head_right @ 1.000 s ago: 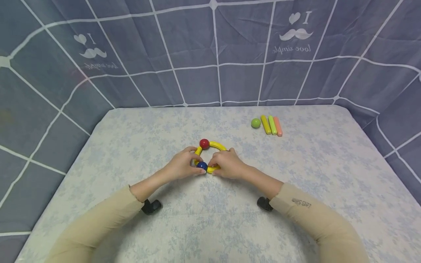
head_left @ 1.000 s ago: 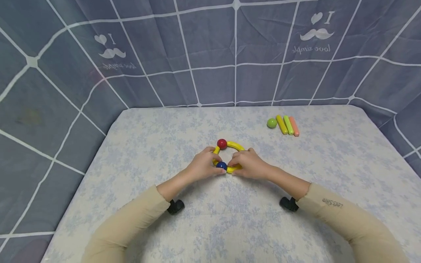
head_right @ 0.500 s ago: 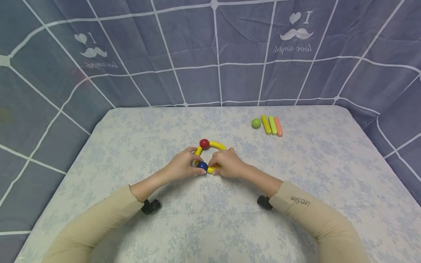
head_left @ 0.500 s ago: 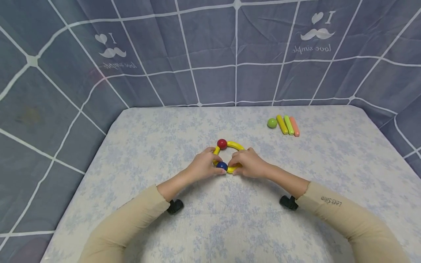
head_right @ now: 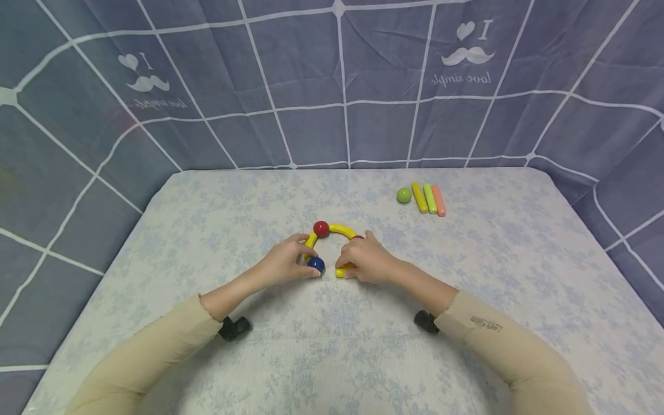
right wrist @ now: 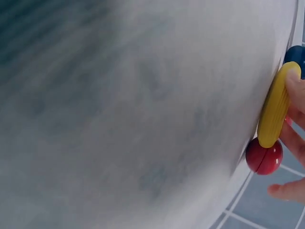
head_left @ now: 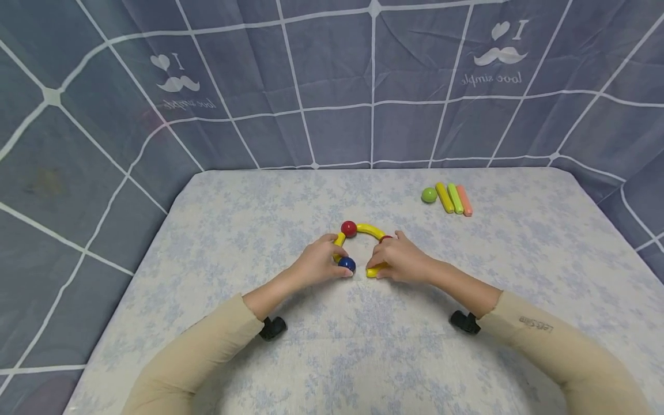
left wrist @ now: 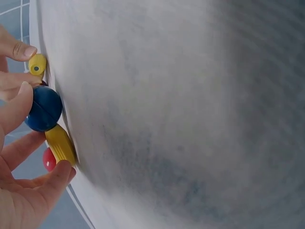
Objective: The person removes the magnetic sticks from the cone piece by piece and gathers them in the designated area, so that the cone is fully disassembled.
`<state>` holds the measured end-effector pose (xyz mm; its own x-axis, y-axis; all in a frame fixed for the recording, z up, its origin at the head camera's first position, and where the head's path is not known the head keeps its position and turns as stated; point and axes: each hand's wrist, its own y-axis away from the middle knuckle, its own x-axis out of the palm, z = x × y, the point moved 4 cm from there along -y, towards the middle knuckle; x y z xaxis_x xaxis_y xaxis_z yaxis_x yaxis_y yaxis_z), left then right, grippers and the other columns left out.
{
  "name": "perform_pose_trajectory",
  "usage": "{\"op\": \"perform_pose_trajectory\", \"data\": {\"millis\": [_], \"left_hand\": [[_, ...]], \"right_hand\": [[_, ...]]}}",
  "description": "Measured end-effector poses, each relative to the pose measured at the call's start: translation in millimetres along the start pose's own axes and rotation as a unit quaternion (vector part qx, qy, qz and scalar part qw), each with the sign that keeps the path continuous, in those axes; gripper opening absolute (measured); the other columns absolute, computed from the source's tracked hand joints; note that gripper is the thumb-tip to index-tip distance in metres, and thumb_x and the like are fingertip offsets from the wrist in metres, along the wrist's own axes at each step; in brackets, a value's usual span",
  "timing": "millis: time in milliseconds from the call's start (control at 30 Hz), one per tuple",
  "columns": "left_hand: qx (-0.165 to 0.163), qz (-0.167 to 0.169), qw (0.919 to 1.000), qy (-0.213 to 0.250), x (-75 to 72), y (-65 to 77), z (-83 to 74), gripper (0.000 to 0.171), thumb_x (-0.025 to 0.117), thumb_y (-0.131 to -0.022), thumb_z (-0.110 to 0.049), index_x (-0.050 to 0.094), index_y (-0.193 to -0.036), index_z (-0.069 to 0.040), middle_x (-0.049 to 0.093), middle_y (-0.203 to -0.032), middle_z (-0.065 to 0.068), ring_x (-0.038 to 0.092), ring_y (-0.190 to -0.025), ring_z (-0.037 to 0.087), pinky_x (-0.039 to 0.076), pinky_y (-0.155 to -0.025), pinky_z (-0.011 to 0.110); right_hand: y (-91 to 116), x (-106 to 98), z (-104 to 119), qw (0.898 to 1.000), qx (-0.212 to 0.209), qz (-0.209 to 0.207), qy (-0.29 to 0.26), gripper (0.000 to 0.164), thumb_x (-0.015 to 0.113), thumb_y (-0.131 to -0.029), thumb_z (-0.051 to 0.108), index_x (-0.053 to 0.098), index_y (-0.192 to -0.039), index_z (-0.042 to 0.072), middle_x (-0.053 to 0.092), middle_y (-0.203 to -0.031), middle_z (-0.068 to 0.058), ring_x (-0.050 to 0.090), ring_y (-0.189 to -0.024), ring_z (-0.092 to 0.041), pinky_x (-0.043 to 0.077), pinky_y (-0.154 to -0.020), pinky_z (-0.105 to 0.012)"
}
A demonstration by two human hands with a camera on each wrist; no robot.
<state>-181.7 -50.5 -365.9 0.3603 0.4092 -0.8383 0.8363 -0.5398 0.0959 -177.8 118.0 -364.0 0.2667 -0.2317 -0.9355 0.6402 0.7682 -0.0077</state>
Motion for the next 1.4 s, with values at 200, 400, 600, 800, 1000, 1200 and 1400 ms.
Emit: {"op": "perform_pose_trajectory", "data": {"millis": [200,400,600,800,1000,1200,1400], "left_hand": [[0.008,-0.001,1.0,0.003,-0.1,2.7,3.3,0.036,0.078,-0.076,-0.027,0.072,-0.102,-0.003,0.044,-0.137,0.023,0.037,-0.13,0.035,0.038,-0.098,0.052],[0.022,0.005,0.9997,0.01,-1.3,6.8,5.4,0.036,0.078,-0.076,-0.026,0.072,-0.103,-0.004,0.042,-0.138,0.023,0.038,-0.128,0.036,0.037,-0.098,0.053],[0.023,0.013,0.9995,0.016,-2.7,10.0,6.0,0.036,0.079,-0.075,-0.027,0.071,-0.104,-0.005,0.041,-0.139,0.022,0.039,-0.127,0.037,0.036,-0.098,0.054],[0.017,0.025,0.9994,0.016,-2.5,12.2,6.6,0.039,0.079,-0.075,-0.029,0.071,-0.106,-0.007,0.041,-0.14,0.019,0.04,-0.126,0.036,0.036,-0.099,0.054],[0.021,0.033,0.999,0.019,-3.1,14.3,6.4,0.039,0.079,-0.075,-0.029,0.07,-0.107,-0.007,0.041,-0.14,0.018,0.039,-0.127,0.035,0.035,-0.101,0.051],[0.027,0.036,0.9987,0.024,-4.1,17.2,7.1,0.04,0.079,-0.074,-0.029,0.071,-0.107,-0.008,0.041,-0.14,0.018,0.039,-0.128,0.034,0.034,-0.102,0.051],[0.039,0.038,0.9983,0.021,-2.7,19.1,8.9,0.04,0.079,-0.074,-0.03,0.071,-0.107,-0.008,0.04,-0.141,0.018,0.039,-0.128,0.034,0.034,-0.102,0.051]], "right_hand": [[10,-4,-5,0.999,-0.01,-0.019,0.038,0.015,0.078,-0.076,0.015,0.076,-0.091,0.017,0.067,-0.086,0.007,0.056,-0.09,-0.019,0.027,-0.092,-0.071],[18,-8,-14,0.998,-0.014,-0.068,0.012,0.007,0.076,-0.078,0.021,0.076,-0.083,0.016,0.067,-0.078,0.01,0.057,-0.083,-0.014,0.042,-0.083,-0.047],[21,-11,-22,0.993,0.032,-0.116,-0.001,0.008,0.08,-0.073,0.017,0.073,-0.073,0.013,0.064,-0.069,0.008,0.056,-0.068,-0.011,0.046,-0.067,-0.032],[20,-12,-32,0.979,0.16,-0.117,-0.037,0.026,0.083,-0.068,0.018,0.059,-0.063,0.014,0.051,-0.059,0.007,0.043,-0.056,-0.01,0.034,-0.05,-0.024],[22,-13,-44,0.959,0.26,-0.1,-0.06,0.036,0.083,-0.067,0.019,0.048,-0.072,0.01,0.045,-0.061,0.0,0.041,-0.055,-0.015,0.029,-0.049,-0.025],[26,-15,-56,0.943,0.306,-0.079,-0.106,0.038,0.08,-0.072,0.02,0.054,-0.095,0.002,0.056,-0.073,-0.006,0.049,-0.061,-0.017,0.038,-0.053,-0.027],[27,-15,-65,0.937,0.311,-0.062,-0.15,0.038,0.077,-0.075,0.018,0.06,-0.103,-0.001,0.056,-0.074,-0.006,0.047,-0.063,-0.016,0.038,-0.055,-0.026]]}}
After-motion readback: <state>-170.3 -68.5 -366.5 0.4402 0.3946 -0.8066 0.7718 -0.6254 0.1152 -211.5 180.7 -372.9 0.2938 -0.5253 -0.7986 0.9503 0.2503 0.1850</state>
